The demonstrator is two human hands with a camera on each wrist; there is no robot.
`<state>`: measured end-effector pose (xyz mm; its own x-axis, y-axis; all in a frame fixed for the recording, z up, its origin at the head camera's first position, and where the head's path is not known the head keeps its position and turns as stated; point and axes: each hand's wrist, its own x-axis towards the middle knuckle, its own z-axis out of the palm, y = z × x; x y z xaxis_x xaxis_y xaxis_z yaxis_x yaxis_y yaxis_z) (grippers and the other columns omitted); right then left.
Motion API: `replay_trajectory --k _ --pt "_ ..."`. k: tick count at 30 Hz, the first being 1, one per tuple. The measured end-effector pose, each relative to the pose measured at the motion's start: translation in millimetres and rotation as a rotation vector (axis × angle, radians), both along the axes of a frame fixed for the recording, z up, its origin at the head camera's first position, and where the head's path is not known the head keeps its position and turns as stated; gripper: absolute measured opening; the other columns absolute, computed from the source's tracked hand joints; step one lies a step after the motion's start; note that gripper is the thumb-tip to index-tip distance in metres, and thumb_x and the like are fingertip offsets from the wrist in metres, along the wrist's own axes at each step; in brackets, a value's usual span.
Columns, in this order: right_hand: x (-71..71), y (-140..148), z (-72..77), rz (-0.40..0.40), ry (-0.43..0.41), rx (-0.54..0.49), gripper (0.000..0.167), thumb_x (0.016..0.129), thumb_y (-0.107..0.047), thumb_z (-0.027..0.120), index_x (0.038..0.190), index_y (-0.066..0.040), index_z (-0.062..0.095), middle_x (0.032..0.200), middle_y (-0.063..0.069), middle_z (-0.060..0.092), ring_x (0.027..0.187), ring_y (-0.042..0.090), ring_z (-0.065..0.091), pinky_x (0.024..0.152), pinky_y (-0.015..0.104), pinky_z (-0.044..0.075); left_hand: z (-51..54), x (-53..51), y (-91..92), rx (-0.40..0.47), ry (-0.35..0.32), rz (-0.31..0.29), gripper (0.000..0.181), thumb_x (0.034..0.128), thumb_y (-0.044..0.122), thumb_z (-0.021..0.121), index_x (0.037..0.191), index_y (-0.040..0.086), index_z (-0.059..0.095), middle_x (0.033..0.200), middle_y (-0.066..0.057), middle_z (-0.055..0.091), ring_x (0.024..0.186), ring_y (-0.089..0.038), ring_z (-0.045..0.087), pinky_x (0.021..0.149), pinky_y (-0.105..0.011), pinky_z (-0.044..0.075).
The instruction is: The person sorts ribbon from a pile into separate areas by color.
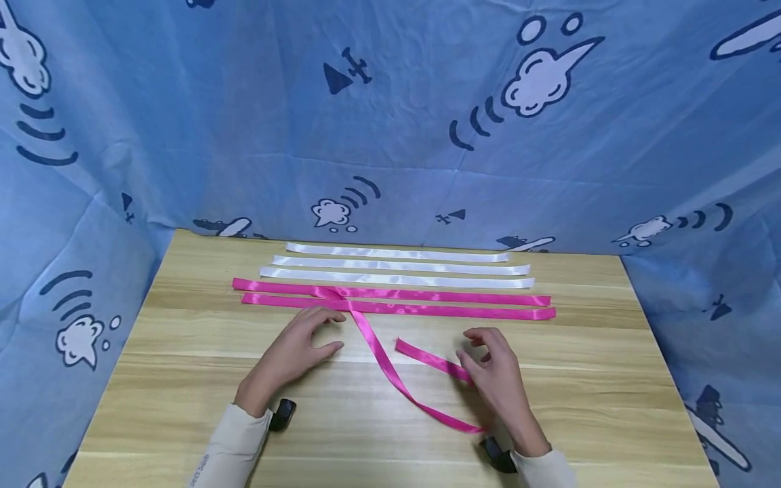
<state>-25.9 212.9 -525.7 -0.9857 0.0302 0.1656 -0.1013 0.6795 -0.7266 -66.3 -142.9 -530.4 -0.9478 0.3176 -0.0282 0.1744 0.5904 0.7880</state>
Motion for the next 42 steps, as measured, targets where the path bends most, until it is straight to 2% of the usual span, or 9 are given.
replay_trajectory --k 6,14,19,24,29,32,36,39,42 --pt "12.0 -17 -8.8 0.050 -0.015 -0.053 0.032 0.084 0.005 0.082 0.112 -0.001 0.070 0.101 0.013 0.066 0.071 0.017 0.059 0.064 0.024 0.054 -4.7 5.2 23.4 0.048 -0.010 -0.121 0.039 0.0905 0.022 0.084 0.127 0.021 0.069 0.130 0.010 0.066 0.131 -0.017 0.057 0.114 -0.049 0.047" --pt "30.9 -38 -19.2 0.151 -0.022 -0.024 0.033 0.080 0.001 0.088 0.107 -0.008 0.071 0.103 0.002 0.068 0.090 0.019 0.064 0.078 0.029 0.057 -17.2 15.1 53.2 -0.032 0.041 -0.311 0.037 0.0919 0.022 0.083 0.127 0.021 0.070 0.127 0.012 0.068 0.130 -0.013 0.057 0.116 -0.043 0.045" --pt "37.1 -44 -25.1 0.220 0.010 0.021 0.036 0.077 -0.004 0.091 0.106 -0.012 0.070 0.103 -0.001 0.068 0.093 0.014 0.063 0.083 0.028 0.054 -20.3 17.1 65.4 -0.105 0.079 -0.375 0.035 0.0912 0.023 0.083 0.124 0.024 0.071 0.128 0.012 0.069 0.129 -0.013 0.058 0.114 -0.047 0.043" --pt "40.8 -50 -31.7 0.267 0.017 0.056 0.034 0.075 -0.006 0.092 0.100 -0.015 0.070 0.097 -0.005 0.066 0.089 0.011 0.057 0.078 0.023 0.049 -20.3 19.6 74.5 -0.190 0.080 -0.419 0.029 0.0914 0.022 0.083 0.119 0.026 0.074 0.124 0.014 0.069 0.125 -0.010 0.058 0.106 -0.042 0.047" --pt "42.4 -55 -34.5 0.263 -0.025 0.060 0.032 0.074 -0.001 0.091 0.094 -0.015 0.071 0.085 -0.008 0.059 0.081 0.006 0.049 0.071 0.021 0.042 -21.1 22.8 81.3 -0.237 0.139 -0.443 0.017 0.0919 0.023 0.083 0.108 0.026 0.077 0.113 0.013 0.067 0.116 -0.009 0.058 0.101 -0.037 0.047" --pt "41.6 -57 -35.4 0.281 0.000 0.084 0.032 0.072 -0.003 0.093 0.092 -0.014 0.071 0.080 -0.007 0.056 0.078 0.004 0.045 0.069 0.020 0.039 -21.6 23.7 83.1 -0.258 0.185 -0.443 0.010 0.0919 0.021 0.082 0.098 0.026 0.076 0.107 0.012 0.064 0.110 -0.008 0.055 0.098 -0.034 0.046" --pt "41.7 -58 -35.4 0.317 0.044 0.108 0.031 0.071 -0.005 0.093 0.088 -0.016 0.069 0.076 -0.006 0.053 0.074 0.002 0.043 0.067 0.019 0.037 -21.5 23.4 84.5 -0.261 0.224 -0.436 0.013 0.0914 0.019 0.081 0.086 0.026 0.071 0.101 0.012 0.062 0.105 -0.008 0.054 0.096 -0.032 0.046" --pt "42.7 -56 -31.6 0.321 -0.011 0.087 0.027 0.075 -0.001 0.087 0.085 -0.018 0.067 0.075 -0.008 0.052 0.073 0.003 0.045 0.065 0.019 0.038 -19.7 23.4 84.4 -0.236 0.215 -0.430 0.017 0.0910 0.019 0.081 0.082 0.025 0.068 0.098 0.013 0.062 0.102 -0.007 0.055 0.095 -0.032 0.046" --pt "42.4 -54 -26.6 0.322 -0.086 0.049 0.025 0.080 0.003 0.079 0.083 -0.018 0.067 0.077 -0.011 0.052 0.073 0.003 0.046 0.064 0.018 0.040 -17.2 23.4 83.6 -0.189 0.169 -0.434 0.017 0.0912 0.018 0.081 0.083 0.025 0.068 0.094 0.014 0.062 0.097 -0.005 0.055 0.094 -0.030 0.046"
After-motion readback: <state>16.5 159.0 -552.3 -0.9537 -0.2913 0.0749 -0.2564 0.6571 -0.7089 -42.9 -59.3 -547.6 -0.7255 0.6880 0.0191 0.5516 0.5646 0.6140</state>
